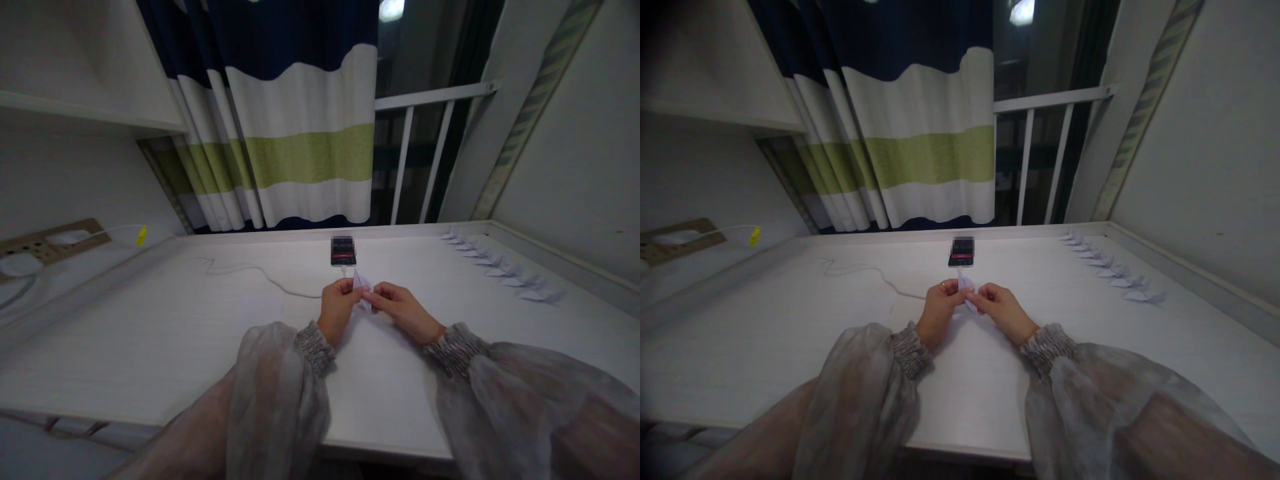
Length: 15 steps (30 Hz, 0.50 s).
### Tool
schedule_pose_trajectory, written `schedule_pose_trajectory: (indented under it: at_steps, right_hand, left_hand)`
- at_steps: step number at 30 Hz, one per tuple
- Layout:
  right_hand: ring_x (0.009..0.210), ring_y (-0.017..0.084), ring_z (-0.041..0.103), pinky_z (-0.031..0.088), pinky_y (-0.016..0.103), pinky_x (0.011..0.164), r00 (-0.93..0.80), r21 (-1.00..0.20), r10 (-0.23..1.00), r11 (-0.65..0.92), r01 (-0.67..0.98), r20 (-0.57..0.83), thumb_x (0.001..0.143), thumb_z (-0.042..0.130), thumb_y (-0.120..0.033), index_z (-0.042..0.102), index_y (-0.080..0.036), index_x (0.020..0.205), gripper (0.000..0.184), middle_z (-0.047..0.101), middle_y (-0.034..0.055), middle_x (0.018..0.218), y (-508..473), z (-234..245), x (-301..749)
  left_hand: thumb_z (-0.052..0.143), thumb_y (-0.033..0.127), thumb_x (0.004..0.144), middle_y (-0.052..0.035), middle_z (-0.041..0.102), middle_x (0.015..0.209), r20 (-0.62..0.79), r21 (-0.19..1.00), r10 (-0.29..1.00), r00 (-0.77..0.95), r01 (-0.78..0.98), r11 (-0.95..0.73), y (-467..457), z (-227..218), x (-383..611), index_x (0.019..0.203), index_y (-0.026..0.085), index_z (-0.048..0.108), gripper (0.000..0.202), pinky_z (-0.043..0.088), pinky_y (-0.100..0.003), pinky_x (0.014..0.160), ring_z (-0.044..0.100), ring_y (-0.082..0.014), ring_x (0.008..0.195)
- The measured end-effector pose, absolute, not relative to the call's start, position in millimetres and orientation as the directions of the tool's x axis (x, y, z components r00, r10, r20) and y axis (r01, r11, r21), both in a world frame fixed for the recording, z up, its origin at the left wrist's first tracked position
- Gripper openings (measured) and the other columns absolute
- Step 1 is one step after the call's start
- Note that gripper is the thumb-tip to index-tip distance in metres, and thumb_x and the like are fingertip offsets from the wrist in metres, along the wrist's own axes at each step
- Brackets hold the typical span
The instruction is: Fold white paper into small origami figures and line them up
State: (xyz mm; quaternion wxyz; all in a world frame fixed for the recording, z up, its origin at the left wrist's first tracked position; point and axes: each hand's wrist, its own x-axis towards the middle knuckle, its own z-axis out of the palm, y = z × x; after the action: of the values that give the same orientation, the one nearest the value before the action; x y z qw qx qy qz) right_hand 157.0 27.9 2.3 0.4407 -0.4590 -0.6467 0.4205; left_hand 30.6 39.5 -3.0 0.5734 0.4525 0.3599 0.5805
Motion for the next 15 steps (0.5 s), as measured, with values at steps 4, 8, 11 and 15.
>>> schedule_pose_trajectory:
  at_steps: [4,8,11,15]
  right_hand:
    - [0.046,0.007,0.038,0.029,0.022,0.045,-0.217,-0.957,0.967,0.181,0.226,0.132,0.064,0.058,-0.05,0.053,-0.015,0.052,0.037,0.048,-0.0038,0.048,26.3,4.0,155.6]
    - [0.043,0.006,0.037,0.029,0.022,0.044,-0.207,-0.981,0.977,0.088,0.171,0.052,0.061,0.062,-0.048,0.056,-0.015,0.049,0.035,0.049,-0.0041,0.045,22.2,9.7,153.1]
    - [0.046,0.007,0.041,0.033,0.022,0.048,-0.215,-0.988,0.976,0.066,0.136,0.035,0.06,0.064,-0.045,0.058,-0.014,0.049,0.033,0.054,-0.0025,0.047,20.4,11.3,152.4]
    - [0.051,0.009,0.048,0.038,0.024,0.055,-0.234,-0.993,0.972,0.064,0.103,0.039,0.059,0.066,-0.04,0.06,-0.013,0.054,0.028,0.059,0.0,0.053,22.4,8.1,153.5]
  left_hand:
    - [0.073,0.023,0.047,-0.0013,0.062,0.057,0.118,0.925,0.991,0.058,-0.37,-0.089,37.8,-1.4,31.4,0.063,0.01,0.063,0.023,0.042,-0.024,0.057,0.053,-0.0094,0.052]
    - [0.073,0.022,0.048,-0.0018,0.063,0.06,0.106,0.919,0.993,0.05,-0.385,-0.079,36.8,-0.8,31.0,0.065,0.011,0.063,0.023,0.044,-0.025,0.057,0.054,-0.01,0.053]
    - [0.072,0.024,0.05,-0.0014,0.063,0.059,0.101,0.923,0.994,0.048,-0.377,-0.076,35.8,-1.0,31.5,0.066,0.011,0.063,0.023,0.044,-0.025,0.055,0.055,-0.0101,0.052]
    - [0.071,0.023,0.051,-0.0012,0.063,0.061,0.103,0.928,0.995,0.005,-0.359,-0.094,36.9,-2.0,31.7,0.067,0.01,0.061,0.022,0.044,-0.023,0.055,0.054,-0.0094,0.053]
